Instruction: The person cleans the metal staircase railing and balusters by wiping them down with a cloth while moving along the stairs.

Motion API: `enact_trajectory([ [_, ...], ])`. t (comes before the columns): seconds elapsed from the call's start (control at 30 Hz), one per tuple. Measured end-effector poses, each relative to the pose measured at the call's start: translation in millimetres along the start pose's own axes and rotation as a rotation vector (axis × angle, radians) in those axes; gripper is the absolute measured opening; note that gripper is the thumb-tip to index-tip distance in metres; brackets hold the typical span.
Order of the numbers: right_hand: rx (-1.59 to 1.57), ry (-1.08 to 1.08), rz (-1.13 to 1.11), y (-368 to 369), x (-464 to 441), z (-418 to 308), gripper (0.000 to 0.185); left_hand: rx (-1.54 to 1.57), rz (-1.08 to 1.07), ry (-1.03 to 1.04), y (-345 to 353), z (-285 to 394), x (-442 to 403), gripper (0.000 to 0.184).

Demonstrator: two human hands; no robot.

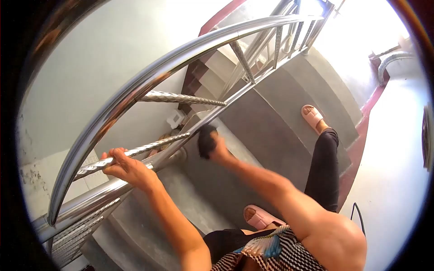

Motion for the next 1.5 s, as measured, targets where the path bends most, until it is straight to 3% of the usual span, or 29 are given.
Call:
enact_trajectory([
  [0.03,0.218,-0.124,-0.091,-52,-32,39,0.039,-0.05,-0.044,0.034,-1,-5,-4,0.033],
  [0.07,0.486,-0.378,-0.225,-10,10,30,0.038,-0.116,-0.084,0.069,-4,-9,-7,0.032],
  [0.13,0.816,-0.285,0.016,1,25,24,0.038,-0.063,-0.123,0.105,-6,-5,-7,0.028],
  [0.17,0.583,-0.302,0.255,6,33,5,0.034,-0.054,-0.129,0.114,-4,-1,-6,0.028],
  [0.27,0.228,-0.42,0.493,1,10,-72,0.029,-0.061,-0.078,0.122,0,0,-5,0.028],
  [0.3,0.133,-0.415,0.324,-12,-28,-94,0.027,-0.068,-0.061,0.128,-1,-1,-5,0.028],
  [0.4,0.042,-0.211,0.32,-10,-96,-137,0.024,-0.096,-0.032,0.086,0,0,-5,0.029],
  [0.43,-0.013,-0.102,0.071,-17,-130,-140,0.027,-0.105,-0.023,0.091,1,-3,-6,0.029],
  [0.6,-0.105,-0.234,0.175,-13,-121,-101,0.039,-0.146,0.059,0.174,0,-6,-9,0.027],
  [0.63,-0.054,-0.274,0.045,-13,-120,-91,0.046,-0.159,0.063,0.236,3,0,-6,0.024],
  [0.67,-0.127,-0.292,0.113,-9,-111,-76,0.046,-0.148,0.059,0.23,5,1,-5,0.024],
  [0.73,-0.197,-0.16,0.098,-8,-99,-39,0.045,-0.133,0.063,0.151,4,0,-5,0.025],
  [0.8,-0.24,-0.044,0.388,4,-61,9,0.045,-0.117,0.053,0.116,4,-2,-5,0.025],
  [0.83,-0.224,-0.039,0.238,19,-51,21,0.046,-0.106,0.044,0.086,2,-5,-6,0.025],
  [0.9,-0.081,0.018,0.265,12,-35,52,0.04,-0.06,0.006,0.175,4,-4,-8,0.028],
  [1.0,-0.075,0.114,0.283,8,-8,70,0.037,-0.029,-0.026,0.147,5,-3,-8,0.027],
  [1.07,0.544,0.189,0.003,24,17,45,0.028,-0.039,-0.053,0.158,5,-2,-9,0.025],
  [1.1,1.169,-0.04,-0.293,35,18,25,0.036,-0.041,-0.071,0.192,4,-3,-8,0.024],
  [1.17,0.715,-0.24,-0.579,78,44,1,0.049,-0.016,-0.085,0.223,5,-10,-10,0.024],
  [1.23,1.882,-0.917,-0.504,108,56,-35,0.062,-0.043,-0.043,0.263,5,-7,-6,0.023],
  [1.27,2.067,-0.89,-0.416,135,64,-43,0.064,-0.04,-0.044,0.244,6,-6,-5,0.022],
  [1.37,2.379,-0.806,-0.626,131,36,-19,0.054,-0.033,-0.12,0.255,9,-5,-5,0.025],
  [1.43,2.352,-0.835,-0.892,96,5,11,0.048,-0.039,-0.107,0.263,8,-4,-4,0.025],
  [1.5,2.351,-0.915,-0.907,98,-3,13,0.045,-0.053,-0.091,0.276,8,-3,-7,0.025],
])
Point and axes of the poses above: each hand's wrist, its own x-axis away from the middle knuckle, its own y-axis out of the palm, z = x × y, the point moved 7 cm from there along -x, towards the middle knuckle, and after that the axes turned 8 degrees about -x, right-handed, at the moved point
